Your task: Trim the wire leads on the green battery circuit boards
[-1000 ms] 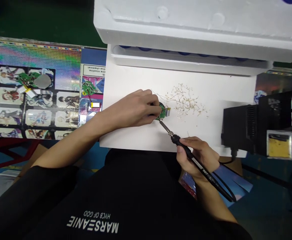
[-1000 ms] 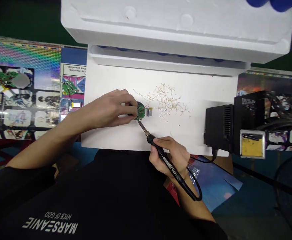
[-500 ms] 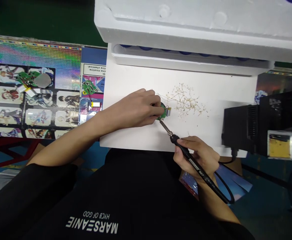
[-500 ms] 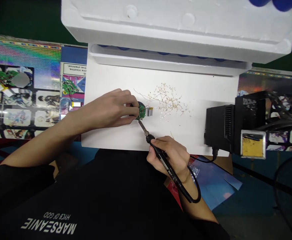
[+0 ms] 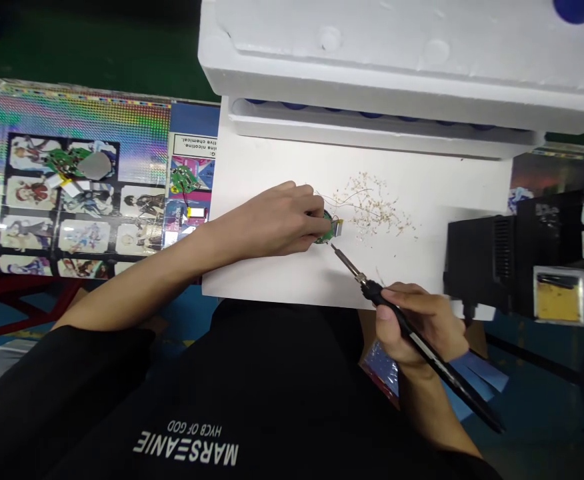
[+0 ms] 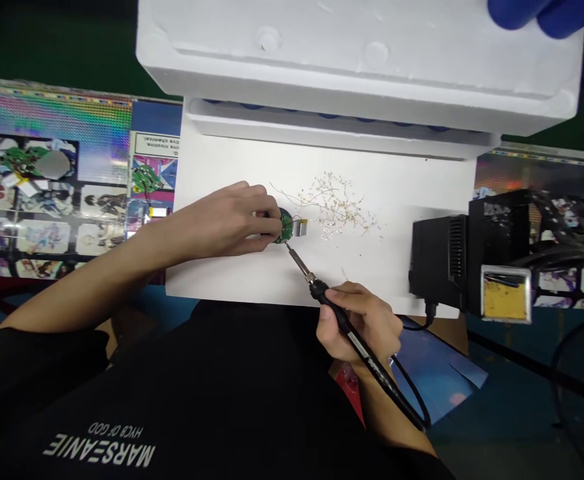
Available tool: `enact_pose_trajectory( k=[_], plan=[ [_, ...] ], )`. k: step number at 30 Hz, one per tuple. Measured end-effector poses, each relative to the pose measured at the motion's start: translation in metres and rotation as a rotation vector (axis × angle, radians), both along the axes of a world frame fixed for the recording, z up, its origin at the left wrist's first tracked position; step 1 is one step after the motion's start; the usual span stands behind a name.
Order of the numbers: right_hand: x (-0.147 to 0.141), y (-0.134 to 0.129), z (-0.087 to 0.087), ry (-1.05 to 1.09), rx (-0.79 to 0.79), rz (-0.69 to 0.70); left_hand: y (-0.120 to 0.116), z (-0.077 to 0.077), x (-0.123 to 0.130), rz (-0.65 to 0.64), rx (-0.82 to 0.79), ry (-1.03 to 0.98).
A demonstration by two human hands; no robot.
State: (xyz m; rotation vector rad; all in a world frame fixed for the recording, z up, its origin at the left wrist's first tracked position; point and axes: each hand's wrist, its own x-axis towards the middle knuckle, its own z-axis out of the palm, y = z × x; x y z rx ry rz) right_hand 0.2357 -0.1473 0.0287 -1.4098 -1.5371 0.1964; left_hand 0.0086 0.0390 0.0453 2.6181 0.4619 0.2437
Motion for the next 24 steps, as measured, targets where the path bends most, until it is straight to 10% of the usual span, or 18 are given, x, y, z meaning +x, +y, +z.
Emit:
enact_pose_trajectory(
  k=[8,24],
  plan=[
    [0.034,-0.007,-0.036,0.217,-0.07,-0.323,0.002,-0.002,-0.001,-0.039,0.098,0.018],
    [0.028,-0.009,-0.063,0.389,-0.287,-0.125,0.0,-0.002,-0.001,-0.038,0.153,0.029]
  ],
)
